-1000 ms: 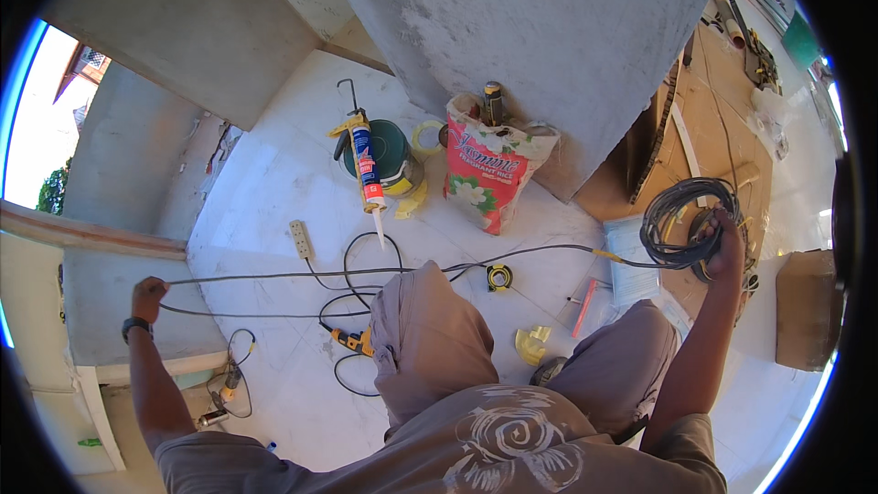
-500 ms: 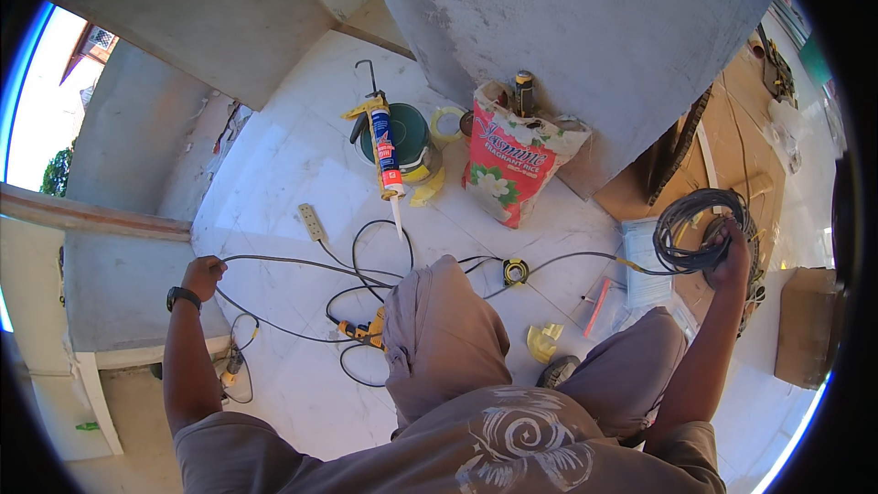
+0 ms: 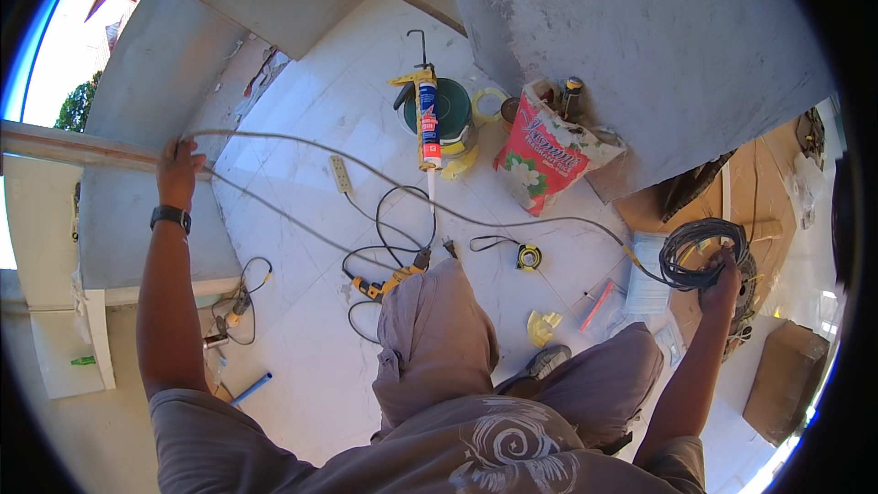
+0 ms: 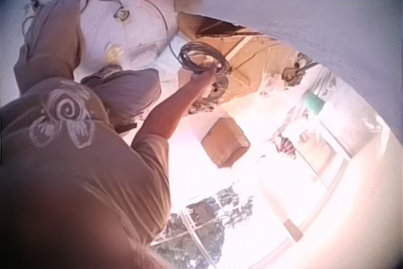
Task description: The person gathers tools from a toolbox, including a hammer and screwdriver, then moves into a bathroom. They connect a flexible hose to a wall fitting and attach a handheld bidet sprayer, tightening the connections by hand.
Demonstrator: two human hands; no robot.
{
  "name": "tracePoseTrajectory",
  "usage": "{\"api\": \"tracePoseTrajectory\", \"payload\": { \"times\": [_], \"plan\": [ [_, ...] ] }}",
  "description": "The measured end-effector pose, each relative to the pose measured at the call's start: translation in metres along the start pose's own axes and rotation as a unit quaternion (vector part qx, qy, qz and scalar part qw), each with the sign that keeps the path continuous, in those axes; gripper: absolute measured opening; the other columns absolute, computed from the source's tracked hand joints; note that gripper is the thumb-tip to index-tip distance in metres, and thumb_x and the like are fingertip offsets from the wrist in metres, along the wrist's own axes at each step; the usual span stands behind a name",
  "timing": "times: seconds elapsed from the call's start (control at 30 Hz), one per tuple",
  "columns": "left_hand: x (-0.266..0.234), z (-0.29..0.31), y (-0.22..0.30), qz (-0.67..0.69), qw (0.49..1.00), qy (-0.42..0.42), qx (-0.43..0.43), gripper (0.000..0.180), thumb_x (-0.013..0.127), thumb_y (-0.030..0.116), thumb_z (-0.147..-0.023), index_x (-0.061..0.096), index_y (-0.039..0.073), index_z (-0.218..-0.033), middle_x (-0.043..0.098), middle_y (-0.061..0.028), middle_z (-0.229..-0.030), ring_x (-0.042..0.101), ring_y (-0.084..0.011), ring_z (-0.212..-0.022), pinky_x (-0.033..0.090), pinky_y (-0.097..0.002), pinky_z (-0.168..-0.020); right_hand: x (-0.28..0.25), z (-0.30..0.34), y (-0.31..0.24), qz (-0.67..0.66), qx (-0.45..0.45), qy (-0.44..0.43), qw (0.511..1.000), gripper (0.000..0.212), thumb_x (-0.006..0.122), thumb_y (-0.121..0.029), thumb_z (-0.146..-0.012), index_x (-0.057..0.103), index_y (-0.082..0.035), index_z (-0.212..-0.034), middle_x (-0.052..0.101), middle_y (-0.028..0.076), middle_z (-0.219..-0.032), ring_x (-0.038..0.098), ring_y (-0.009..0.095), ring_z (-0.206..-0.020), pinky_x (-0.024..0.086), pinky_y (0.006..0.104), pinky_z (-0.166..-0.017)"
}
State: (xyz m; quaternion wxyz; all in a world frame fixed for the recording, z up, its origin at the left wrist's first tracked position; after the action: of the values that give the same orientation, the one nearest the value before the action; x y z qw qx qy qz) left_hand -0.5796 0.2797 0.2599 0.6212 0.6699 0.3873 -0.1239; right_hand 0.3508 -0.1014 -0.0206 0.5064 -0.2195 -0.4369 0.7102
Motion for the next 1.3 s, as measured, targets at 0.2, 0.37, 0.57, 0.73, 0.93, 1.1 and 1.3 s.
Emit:
{"api": "tracePoseTrajectory", "payload": {
  "times": [0.2,0.37,0.57,0.73,0.93,1.1,1.3],
  "plan": [
    [-0.069,0.005,0.247,-0.004,0.993,-0.054,0.104,0.028,0.060,0.031,-0.102,0.068,0.005,-0.106,0.055,0.0011,-0.079,0.055,-0.0077,-0.064,0.046,-0.0249,-0.059,0.005,0.037,-0.058,0.022,0.071,-0.013,0.997,0.015,0.065,-0.019,-0.098,0.061,-0.011,-0.086,0.052,-0.003,-0.067,0.051,0.013,-0.059,0.045,0.0310,-0.056],
    [-0.192,0.016,0.392,-0.108,0.967,0.033,0.230,0.031,0.057,0.032,-0.104,0.069,0.005,-0.114,0.060,0.0000,-0.084,0.056,-0.0083,-0.071,0.047,-0.0260,-0.069,-0.006,0.086,-0.126,0.056,0.073,-0.008,0.996,0.017,0.064,-0.018,-0.098,0.061,-0.010,-0.083,0.052,-0.001,-0.066,0.052,0.014,-0.057,0.044,0.0300,-0.055],
    [-0.352,0.012,0.478,-0.168,0.943,0.102,0.270,0.033,0.050,0.030,-0.108,0.066,0.004,-0.120,0.061,-0.0008,-0.087,0.053,-0.0100,-0.075,0.044,-0.0263,-0.075,-0.014,0.146,-0.210,0.074,0.080,-0.046,0.993,0.011,0.062,-0.011,-0.095,0.065,-0.007,-0.085,0.054,0.000,-0.065,0.052,0.013,-0.052,0.044,0.0303,-0.049],
    [-0.423,0.030,0.493,-0.109,0.967,0.126,0.192,0.039,0.049,0.039,-0.109,0.065,0.003,-0.110,0.055,0.0001,-0.080,0.045,-0.0091,-0.071,0.038,-0.0266,-0.066,-0.012,0.180,-0.255,0.165,0.065,-0.053,0.983,0.019,0.068,-0.013,-0.091,0.062,-0.007,-0.074,0.055,0.002,-0.061,0.053,0.015,-0.048,0.045,0.0309,-0.048],
    [-0.451,0.078,0.507,-0.108,0.964,0.154,0.185,0.042,0.048,0.041,-0.109,0.066,0.003,-0.110,0.056,0.0002,-0.083,0.049,-0.0095,-0.075,0.042,-0.0262,-0.069,-0.012,0.218,-0.284,0.225,0.059,-0.020,0.972,0.013,0.068,-0.012,-0.090,0.064,-0.006,-0.079,0.055,0.001,-0.062,0.052,0.015,-0.048,0.044,0.0308,-0.047],
    [-0.503,0.047,0.539,-0.106,0.946,0.198,0.234,0.043,0.047,0.039,-0.109,0.065,0.002,-0.123,0.061,-0.0026,-0.097,0.055,-0.0122,-0.081,0.046,-0.0269,-0.074,-0.008,0.232,-0.308,0.166,0.082,-0.038,0.982,0.008,0.065,-0.012,-0.092,0.066,-0.005,-0.087,0.055,0.001,-0.064,0.052,0.015,-0.049,0.045,0.0310,-0.049],
    [-0.526,-0.103,0.617,-0.235,0.881,0.162,0.378,0.037,0.048,0.023,-0.107,0.057,0.007,-0.139,0.064,-0.0085,-0.137,0.060,-0.0215,-0.127,0.049,-0.0342,-0.102,0.009,0.238,-0.313,0.206,0.066,-0.075,0.973,0.007,0.062,-0.011,-0.094,0.066,-0.006,-0.094,0.054,0.000,-0.064,0.052,0.014,-0.051,0.046,0.0303,-0.050]
  ]
}}
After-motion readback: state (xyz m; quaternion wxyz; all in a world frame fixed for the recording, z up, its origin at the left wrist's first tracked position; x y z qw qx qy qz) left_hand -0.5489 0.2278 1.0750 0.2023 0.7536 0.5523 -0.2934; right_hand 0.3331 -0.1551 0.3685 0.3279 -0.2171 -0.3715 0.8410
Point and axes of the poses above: each hand's wrist, its own z-axis away from the middle knuckle, its own x-axis out of the palm, y = z × x, the point moved 5 cm from there along -z, towards the middle knuckle
